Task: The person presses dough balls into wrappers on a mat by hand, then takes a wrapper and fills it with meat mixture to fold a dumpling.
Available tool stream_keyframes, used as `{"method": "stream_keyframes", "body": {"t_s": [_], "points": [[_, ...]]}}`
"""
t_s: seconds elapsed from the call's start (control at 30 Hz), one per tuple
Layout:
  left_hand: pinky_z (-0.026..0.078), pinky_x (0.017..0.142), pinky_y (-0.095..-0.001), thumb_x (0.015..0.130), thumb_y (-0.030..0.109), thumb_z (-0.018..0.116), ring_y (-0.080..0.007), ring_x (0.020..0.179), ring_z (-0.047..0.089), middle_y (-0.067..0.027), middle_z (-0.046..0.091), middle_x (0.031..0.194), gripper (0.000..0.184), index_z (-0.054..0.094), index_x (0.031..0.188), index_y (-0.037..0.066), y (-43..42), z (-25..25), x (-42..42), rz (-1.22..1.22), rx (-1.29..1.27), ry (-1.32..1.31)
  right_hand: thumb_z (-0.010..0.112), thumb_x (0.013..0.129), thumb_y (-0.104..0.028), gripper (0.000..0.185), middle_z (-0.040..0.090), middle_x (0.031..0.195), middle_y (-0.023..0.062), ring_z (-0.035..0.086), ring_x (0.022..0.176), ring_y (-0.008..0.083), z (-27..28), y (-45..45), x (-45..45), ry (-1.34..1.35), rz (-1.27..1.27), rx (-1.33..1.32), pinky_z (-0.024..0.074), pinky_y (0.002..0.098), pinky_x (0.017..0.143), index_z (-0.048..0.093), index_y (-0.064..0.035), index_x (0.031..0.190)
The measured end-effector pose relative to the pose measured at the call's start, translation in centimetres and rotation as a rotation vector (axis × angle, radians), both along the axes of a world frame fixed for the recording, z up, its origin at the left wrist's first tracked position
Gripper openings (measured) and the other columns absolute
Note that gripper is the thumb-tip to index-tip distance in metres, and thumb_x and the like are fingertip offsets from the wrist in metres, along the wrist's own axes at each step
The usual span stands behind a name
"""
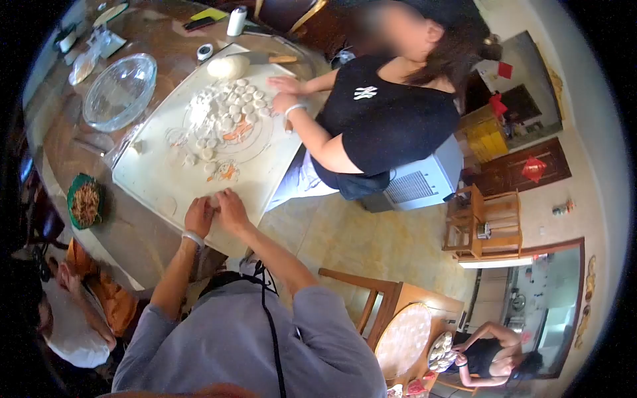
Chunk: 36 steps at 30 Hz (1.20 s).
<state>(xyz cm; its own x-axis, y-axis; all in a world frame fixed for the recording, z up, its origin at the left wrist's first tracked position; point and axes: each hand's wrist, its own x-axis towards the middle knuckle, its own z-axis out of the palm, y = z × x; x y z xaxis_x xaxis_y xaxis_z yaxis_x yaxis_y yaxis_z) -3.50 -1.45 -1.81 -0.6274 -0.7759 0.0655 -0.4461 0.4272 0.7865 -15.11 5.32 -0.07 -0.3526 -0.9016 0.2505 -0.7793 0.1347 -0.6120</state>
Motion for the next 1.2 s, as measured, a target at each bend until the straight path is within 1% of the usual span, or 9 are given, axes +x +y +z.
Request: {"method": "stream_keyframes", "body": {"t_s": [0.1, 0.17, 0.2, 0.4, 0.53, 0.77, 0.9, 1.03, 1.2], "points": [[0.045, 0.069, -0.0418, 0.073, 0.009, 0.060, -0.0325, 0.080, 0.055, -0.0127, 0.056, 0.081, 0.027, 0.056, 0.099, 0.006, 0.4, 0.8, 0.4, 0.021, -0.040, -0.072, 0.068, 0.067, -0.012, 0.027, 0.055, 0.084, 0.0162, 0.055, 0.080, 0.0346, -1.4, 0.5, -0.3, 0.065, -0.026, 0.106, 0.0452, 0.0436, 0.068, 0.055, -0.0028, 0.089], [0.046, 0.071, -0.0406, 0.074, 0.011, 0.059, -0.0311, 0.082, 0.056, -0.0130, 0.058, 0.081, 0.027, 0.056, 0.101, 0.006, 0.4, 0.6, 0.5, -0.015, -0.055, -0.154, 0.067, 0.068, -0.009, 0.024, 0.056, 0.081, 0.0153, 0.056, 0.077, 0.0326, -1.5, 0.5, -0.3, -0.004, -0.003, 0.169, 0.0454, 0.0419, 0.067, 0.057, -0.0025, 0.089], [0.046, 0.071, -0.0402, 0.074, 0.011, 0.059, -0.0310, 0.082, 0.056, -0.0129, 0.058, 0.081, 0.026, 0.056, 0.099, 0.006, 0.5, 0.9, 0.5, 0.013, -0.025, -0.109, 0.066, 0.068, -0.007, 0.025, 0.056, 0.081, 0.0146, 0.056, 0.077, 0.0314, -0.8, 0.3, -0.2, 0.047, 0.006, 0.055, 0.0455, 0.0409, 0.067, 0.058, -0.0023, 0.091], [0.046, 0.070, -0.0384, 0.073, 0.009, 0.061, -0.0308, 0.079, 0.057, -0.0117, 0.059, 0.082, 0.025, 0.055, 0.097, 0.005, 0.2, 1.1, 0.3, 0.075, 0.060, -0.036, 0.066, 0.067, -0.001, 0.032, 0.055, 0.086, 0.0112, 0.056, 0.075, 0.0288, -0.3, 0.0, 0.0, -0.008, 0.008, 0.101, 0.0461, 0.0384, 0.067, 0.057, -0.0027, 0.097], [0.047, 0.070, -0.0386, 0.073, 0.007, 0.062, -0.0298, 0.079, 0.057, -0.0113, 0.058, 0.082, 0.031, 0.053, 0.103, 0.005, 0.5, 0.5, 0.5, 0.082, 0.046, -0.038, 0.066, 0.068, -0.001, 0.035, 0.054, 0.090, 0.0122, 0.054, 0.082, 0.0296, -0.3, -0.1, -0.4, 0.021, 0.059, 0.110, 0.0454, 0.0386, 0.072, 0.057, -0.0044, 0.102], [0.046, 0.067, -0.0361, 0.075, 0.000, 0.058, -0.0273, 0.076, 0.055, -0.0120, 0.054, 0.085, 0.033, 0.052, 0.107, 0.004, 1.9, 1.1, 3.1, 0.135, -0.037, 0.180, 0.064, 0.071, -0.004, 0.037, 0.050, 0.100, 0.0129, 0.050, 0.094, 0.0311, 0.8, -0.4, 0.0, 0.063, 0.175, 0.193, 0.0427, 0.0398, 0.079, 0.054, -0.0063, 0.106], [0.045, 0.071, -0.0378, 0.077, 0.001, 0.055, -0.0290, 0.080, 0.053, -0.0123, 0.053, 0.083, 0.030, 0.050, 0.107, 0.002, 2.1, 0.0, 3.0, 0.135, -0.189, 0.098, 0.063, 0.071, -0.004, 0.035, 0.050, 0.099, 0.0131, 0.050, 0.093, 0.0317, 0.1, -3.1, -0.4, 0.055, 0.159, 0.086, 0.0426, 0.0395, 0.079, 0.053, -0.0041, 0.105], [0.044, 0.071, -0.0383, 0.078, 0.000, 0.053, -0.0291, 0.080, 0.052, -0.0128, 0.052, 0.082, 0.028, 0.050, 0.106, 0.002, 2.1, 1.0, 2.7, 0.138, -0.158, 0.083, 0.062, 0.072, -0.005, 0.036, 0.049, 0.101, 0.0146, 0.049, 0.095, 0.0327, -0.5, -5.9, -0.7, 0.011, 0.108, 0.018, 0.0415, 0.0401, 0.081, 0.051, -0.0027, 0.107], [0.045, 0.074, -0.0385, 0.081, 0.005, 0.051, -0.0297, 0.083, 0.052, -0.0139, 0.052, 0.086, 0.026, 0.050, 0.106, 0.001, 2.2, 1.0, 2.4, 0.139, -0.230, -0.011, 0.061, 0.076, -0.008, 0.037, 0.047, 0.110, 0.0166, 0.046, 0.101, 0.0346, 0.3, -6.5, -1.0, 0.143, 0.012, -0.013, 0.0382, 0.0412, 0.087, 0.051, -0.0030, 0.111]]}}
